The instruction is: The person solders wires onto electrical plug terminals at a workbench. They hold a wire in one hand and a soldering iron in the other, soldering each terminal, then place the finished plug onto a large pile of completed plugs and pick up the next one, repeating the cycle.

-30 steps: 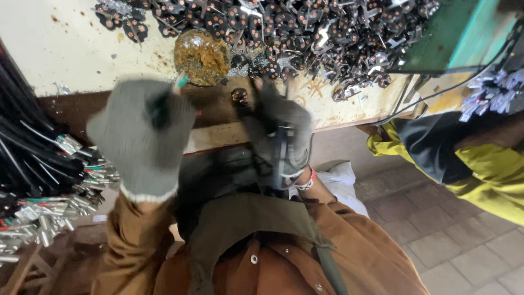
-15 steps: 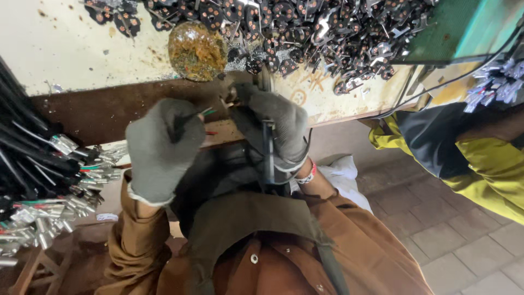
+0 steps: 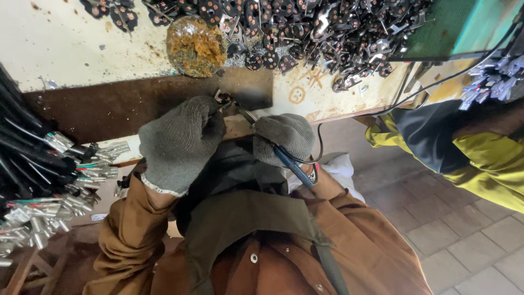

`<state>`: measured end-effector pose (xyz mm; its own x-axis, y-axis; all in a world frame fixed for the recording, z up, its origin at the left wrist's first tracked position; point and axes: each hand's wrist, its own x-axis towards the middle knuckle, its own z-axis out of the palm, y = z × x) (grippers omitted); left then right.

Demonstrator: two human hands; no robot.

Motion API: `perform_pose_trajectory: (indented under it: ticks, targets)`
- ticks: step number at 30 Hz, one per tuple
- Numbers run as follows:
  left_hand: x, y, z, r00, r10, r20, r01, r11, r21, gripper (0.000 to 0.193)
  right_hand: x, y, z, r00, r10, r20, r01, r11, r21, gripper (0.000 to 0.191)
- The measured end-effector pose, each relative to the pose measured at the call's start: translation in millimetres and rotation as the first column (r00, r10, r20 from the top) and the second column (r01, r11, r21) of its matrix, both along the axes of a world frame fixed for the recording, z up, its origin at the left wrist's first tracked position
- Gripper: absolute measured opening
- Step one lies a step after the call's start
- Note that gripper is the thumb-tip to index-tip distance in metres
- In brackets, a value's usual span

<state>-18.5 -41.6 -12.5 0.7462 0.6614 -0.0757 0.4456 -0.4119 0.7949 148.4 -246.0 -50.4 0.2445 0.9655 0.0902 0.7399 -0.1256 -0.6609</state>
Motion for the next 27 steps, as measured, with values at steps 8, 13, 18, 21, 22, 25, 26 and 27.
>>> perform_pose_trajectory:
  ticks: [8, 13, 18, 21, 22, 25, 26, 27]
  targets:
    - [-2.2, -1.8, -4.0, 1.000, -0.012, -0.009, 0.012, 1.000, -0.002, 0.010, 0.2, 8.4, 4.4, 1.000, -0.006, -0.015, 0.006, 1.000, -0.017, 0.037]
    - [1.0, -2.6, -1.7, 1.000, -0.018, -0.022, 0.017, 1.000, -0.023, 0.012, -0.2, 15.5, 11.3, 0.985, 0.058, -0.161, -0.051, 0.998, 0.046, 0.034]
    - [4.3, -9.4, -3.5, 0.988, -0.075, -0.139, 0.082, 0.995, 0.050, 0.016, 5.1, 15.5, 9.1, 0.983, 0.163, -0.081, -0.173, 0.974, -0.144, 0.028]
    - [5.6, -10.3, -5.9, 0.995, -0.089, -0.048, 0.095, 0.984, 0.150, 0.016, 6.5, 15.8, 7.4, 0.972, 0.149, -0.182, -0.176, 0.973, -0.146, 0.027]
    - [6.4, -10.5, -6.3, 0.995, -0.078, -0.061, 0.086, 0.987, 0.137, 0.016, 6.8, 16.2, 7.9, 0.959, 0.102, -0.266, -0.139, 0.982, -0.126, 0.029]
    - [6.5, -10.0, -6.5, 0.995, -0.063, -0.072, 0.071, 0.990, 0.119, 0.015, 4.9, 19.7, 11.3, 0.957, 0.091, -0.276, -0.106, 0.994, -0.040, 0.034]
    - [6.4, -9.7, -6.4, 0.996, -0.067, -0.053, 0.074, 0.988, 0.134, 0.015, 4.4, 21.3, 13.0, 0.967, 0.104, -0.233, -0.107, 0.994, -0.001, 0.036]
    - [5.7, -9.5, -6.3, 0.997, -0.072, -0.035, 0.076, 0.986, 0.149, 0.015, 2.7, 23.3, 14.8, 0.974, 0.065, -0.215, -0.062, 0.998, 0.021, 0.035]
